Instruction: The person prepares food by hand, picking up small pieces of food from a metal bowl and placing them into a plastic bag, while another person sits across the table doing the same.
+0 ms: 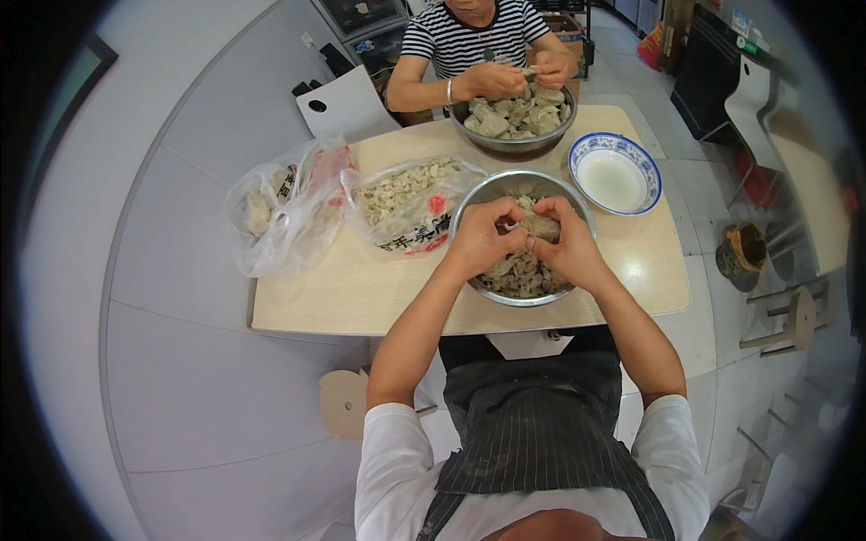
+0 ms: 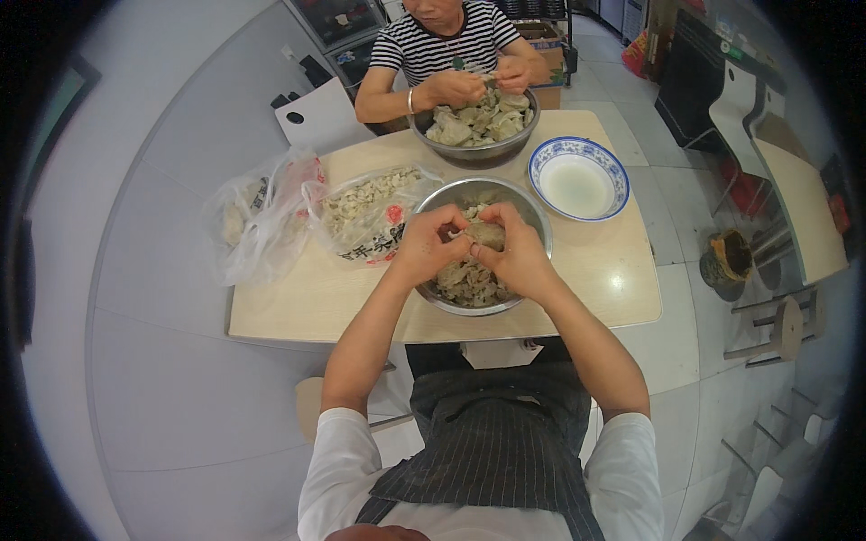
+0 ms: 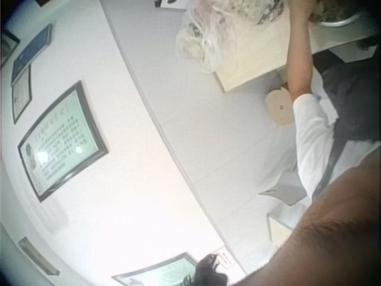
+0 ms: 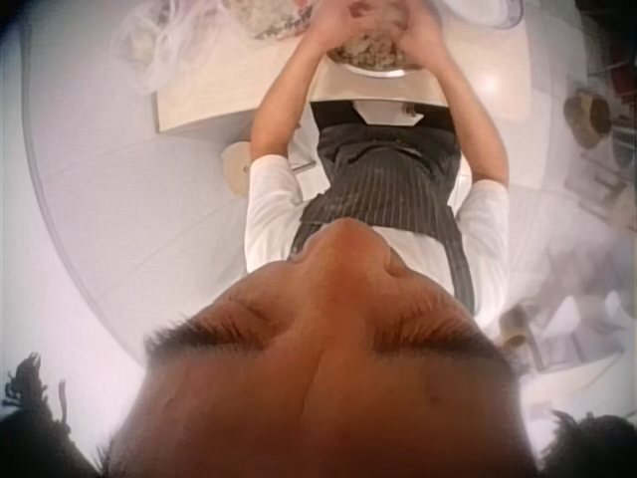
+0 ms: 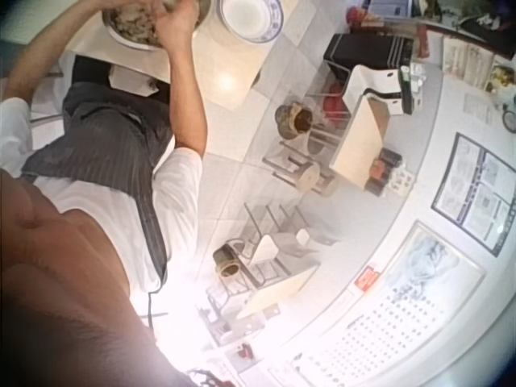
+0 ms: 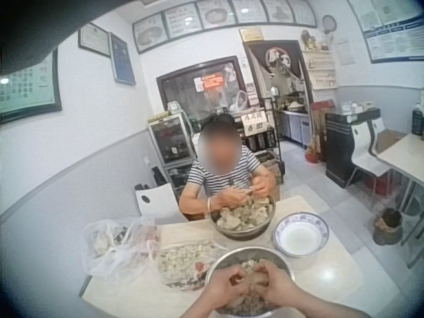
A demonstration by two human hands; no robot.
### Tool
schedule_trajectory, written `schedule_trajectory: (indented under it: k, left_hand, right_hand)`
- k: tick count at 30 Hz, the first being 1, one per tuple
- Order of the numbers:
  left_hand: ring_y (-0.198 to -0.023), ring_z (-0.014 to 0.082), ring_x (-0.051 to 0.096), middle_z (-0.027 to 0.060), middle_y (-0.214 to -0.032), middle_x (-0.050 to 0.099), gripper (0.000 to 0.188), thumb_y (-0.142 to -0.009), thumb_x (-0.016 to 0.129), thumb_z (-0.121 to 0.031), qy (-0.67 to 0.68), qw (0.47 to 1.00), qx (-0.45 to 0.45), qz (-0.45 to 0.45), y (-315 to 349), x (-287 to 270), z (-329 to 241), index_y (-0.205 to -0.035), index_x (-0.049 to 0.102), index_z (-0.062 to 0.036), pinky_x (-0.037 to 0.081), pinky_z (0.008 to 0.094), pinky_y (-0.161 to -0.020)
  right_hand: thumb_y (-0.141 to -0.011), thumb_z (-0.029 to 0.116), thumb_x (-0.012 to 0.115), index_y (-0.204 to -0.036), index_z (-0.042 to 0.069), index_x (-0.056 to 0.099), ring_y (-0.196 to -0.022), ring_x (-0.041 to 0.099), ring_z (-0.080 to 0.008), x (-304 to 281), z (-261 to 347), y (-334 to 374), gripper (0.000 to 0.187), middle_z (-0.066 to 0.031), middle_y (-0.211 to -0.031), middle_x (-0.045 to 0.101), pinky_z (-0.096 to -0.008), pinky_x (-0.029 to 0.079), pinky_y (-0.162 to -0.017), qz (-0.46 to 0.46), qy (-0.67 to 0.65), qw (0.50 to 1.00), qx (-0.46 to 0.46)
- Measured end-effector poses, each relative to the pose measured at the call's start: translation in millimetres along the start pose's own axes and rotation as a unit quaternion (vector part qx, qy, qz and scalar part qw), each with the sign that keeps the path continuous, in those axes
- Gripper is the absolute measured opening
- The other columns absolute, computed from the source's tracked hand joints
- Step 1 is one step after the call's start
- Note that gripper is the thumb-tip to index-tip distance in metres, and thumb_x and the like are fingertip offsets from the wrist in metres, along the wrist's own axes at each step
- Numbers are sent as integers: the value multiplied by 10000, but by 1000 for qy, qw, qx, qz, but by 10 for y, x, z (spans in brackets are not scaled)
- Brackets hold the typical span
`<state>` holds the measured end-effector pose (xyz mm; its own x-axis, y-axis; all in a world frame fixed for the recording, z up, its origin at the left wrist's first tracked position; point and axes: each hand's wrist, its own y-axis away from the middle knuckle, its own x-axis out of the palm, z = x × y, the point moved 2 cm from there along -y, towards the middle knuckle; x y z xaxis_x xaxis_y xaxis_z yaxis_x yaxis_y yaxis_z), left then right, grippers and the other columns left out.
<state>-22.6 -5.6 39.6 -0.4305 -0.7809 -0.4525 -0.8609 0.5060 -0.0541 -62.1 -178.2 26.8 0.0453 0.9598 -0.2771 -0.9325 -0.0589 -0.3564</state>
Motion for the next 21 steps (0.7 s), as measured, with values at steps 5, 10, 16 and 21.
schedule_trajectory:
  k: [5, 10, 16, 21]
  left_hand:
    - [-761, 56, 555, 0, -852, 599, 185, -820, 682, -33, 60, 994, 68, -53, 7, 35, 18, -985, 599, -28, 465, 216, -612]
    - [-742, 70, 558, 6, -832, 607, 205, -800, 703, -42, 123, 992, 13, 7, 13, 38, -8, -980, 606, -27, 467, 224, -624]
    - [-664, 71, 567, 10, -731, 631, 110, -786, 697, -40, -55, 994, 58, -74, 51, 29, -14, -868, 632, -4, 462, 251, -584]
    - [-618, 90, 579, 40, -690, 634, 92, -790, 673, -38, -73, 987, 50, -136, -10, 4, -40, -861, 634, 6, 470, 258, -580]
  right_hand:
    - [-796, 127, 772, -1090, 21, 556, -963, 651, -364, -97, 103, -14, 380, -194, -1025, 662, -406, 499, -814, 64, 41, 995, 59]
    - [-801, 128, 769, -1100, 28, 557, -901, 657, -360, -113, 77, 16, 380, -185, -978, 668, -413, 496, -760, 45, 45, 998, 19]
    - [-830, 157, 741, -1084, 36, 582, -777, 637, -340, -95, 104, 12, 323, -184, -853, 658, -399, 484, -698, 93, 37, 992, 78]
    - [-847, 162, 720, -1068, 41, 603, -681, 575, -242, -31, -25, -26, 278, -151, -797, 630, -362, 465, -656, 56, 22, 996, 67]
